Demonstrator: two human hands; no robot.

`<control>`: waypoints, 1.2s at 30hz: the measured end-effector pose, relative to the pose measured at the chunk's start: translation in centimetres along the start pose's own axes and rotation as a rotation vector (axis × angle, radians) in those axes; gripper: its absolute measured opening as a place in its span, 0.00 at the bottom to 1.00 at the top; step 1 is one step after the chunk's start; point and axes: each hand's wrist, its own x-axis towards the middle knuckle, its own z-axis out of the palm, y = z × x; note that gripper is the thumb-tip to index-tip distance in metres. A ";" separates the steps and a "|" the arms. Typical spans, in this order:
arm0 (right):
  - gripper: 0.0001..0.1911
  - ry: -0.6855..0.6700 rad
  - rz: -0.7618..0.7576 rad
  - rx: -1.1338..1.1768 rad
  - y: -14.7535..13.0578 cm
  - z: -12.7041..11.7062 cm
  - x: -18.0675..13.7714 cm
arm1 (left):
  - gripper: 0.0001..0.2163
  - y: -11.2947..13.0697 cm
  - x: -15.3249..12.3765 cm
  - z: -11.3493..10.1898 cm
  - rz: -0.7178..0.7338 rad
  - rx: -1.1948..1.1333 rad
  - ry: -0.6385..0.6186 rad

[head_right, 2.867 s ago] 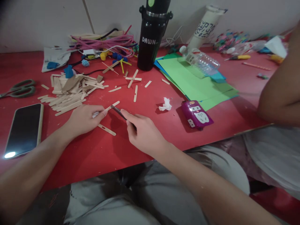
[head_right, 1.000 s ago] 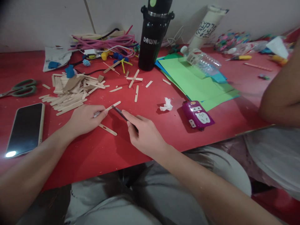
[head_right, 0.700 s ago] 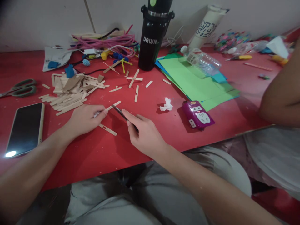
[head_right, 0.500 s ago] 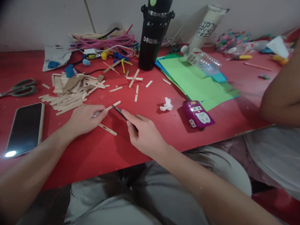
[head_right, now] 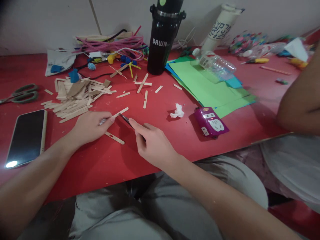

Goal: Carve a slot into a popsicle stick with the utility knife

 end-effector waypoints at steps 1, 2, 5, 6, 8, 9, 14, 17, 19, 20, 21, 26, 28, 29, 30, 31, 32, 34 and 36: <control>0.25 0.000 0.003 0.000 0.0 0.0 0.0 | 0.15 0.0 0.0 0.0 0.000 -0.001 -0.002; 0.25 0.001 0.006 0.000 0.0 0.0 0.0 | 0.15 0.0 0.0 0.0 0.000 -0.001 -0.004; 0.25 0.013 0.013 0.008 0.0 0.0 -0.1 | 0.15 0.0 0.1 0.0 0.006 -0.002 -0.004; 0.25 0.019 0.015 0.009 0.0 0.0 -0.1 | 0.16 0.0 0.1 0.0 0.008 -0.002 -0.001; 0.25 0.026 0.017 0.007 0.0 0.0 -0.1 | 0.16 0.0 0.0 0.0 0.010 0.001 0.004; 0.25 0.025 0.017 0.001 0.0 0.0 -0.1 | 0.16 0.0 0.0 0.0 0.009 0.003 0.005; 0.25 0.021 0.018 -0.016 -0.1 -0.1 0.0 | 0.17 0.0 0.0 0.0 0.011 0.003 0.008; 0.25 0.015 0.021 -0.028 -0.1 -0.1 0.1 | 0.17 0.0 0.0 0.0 0.012 0.003 0.003; 0.25 0.006 0.020 -0.031 -0.2 -0.1 0.2 | 0.16 0.0 0.0 0.0 0.008 0.004 -0.003; 0.25 0.002 0.017 -0.029 -0.2 -0.1 0.2 | 0.16 0.0 0.0 -0.1 0.006 0.005 -0.003; 0.25 0.000 0.013 -0.025 -0.1 -0.1 0.2 | 0.16 0.0 0.0 -0.1 0.005 0.006 -0.001; 0.24 0.029 0.017 0.025 0.0 -0.1 0.1 | 0.16 0.0 -0.1 0.0 0.015 -0.003 0.003; 0.23 0.039 0.007 0.039 0.0 0.0 0.0 | 0.17 -0.1 -0.1 0.0 0.011 -0.004 0.001; 0.23 0.045 -0.004 0.042 0.0 0.0 0.0 | 0.17 -0.1 0.0 0.0 0.009 -0.004 0.000; 0.24 0.050 -0.016 0.041 0.0 0.0 -0.1 | 0.17 -0.1 0.0 0.0 0.008 -0.004 0.000; 0.24 0.053 -0.024 0.037 0.0 0.0 -0.2 | 0.18 -0.1 0.0 0.0 0.008 -0.004 0.001; 0.24 0.053 -0.030 0.031 0.0 0.0 -0.2 | 0.18 -0.1 0.0 0.0 0.008 -0.005 0.001; 0.24 0.047 -0.031 0.016 0.0 0.0 -0.2 | 0.18 -0.1 0.0 0.0 0.007 -0.010 0.002; 0.24 0.041 -0.034 0.007 0.0 0.0 -0.2 | 0.17 0.0 0.0 0.0 0.004 -0.014 -0.001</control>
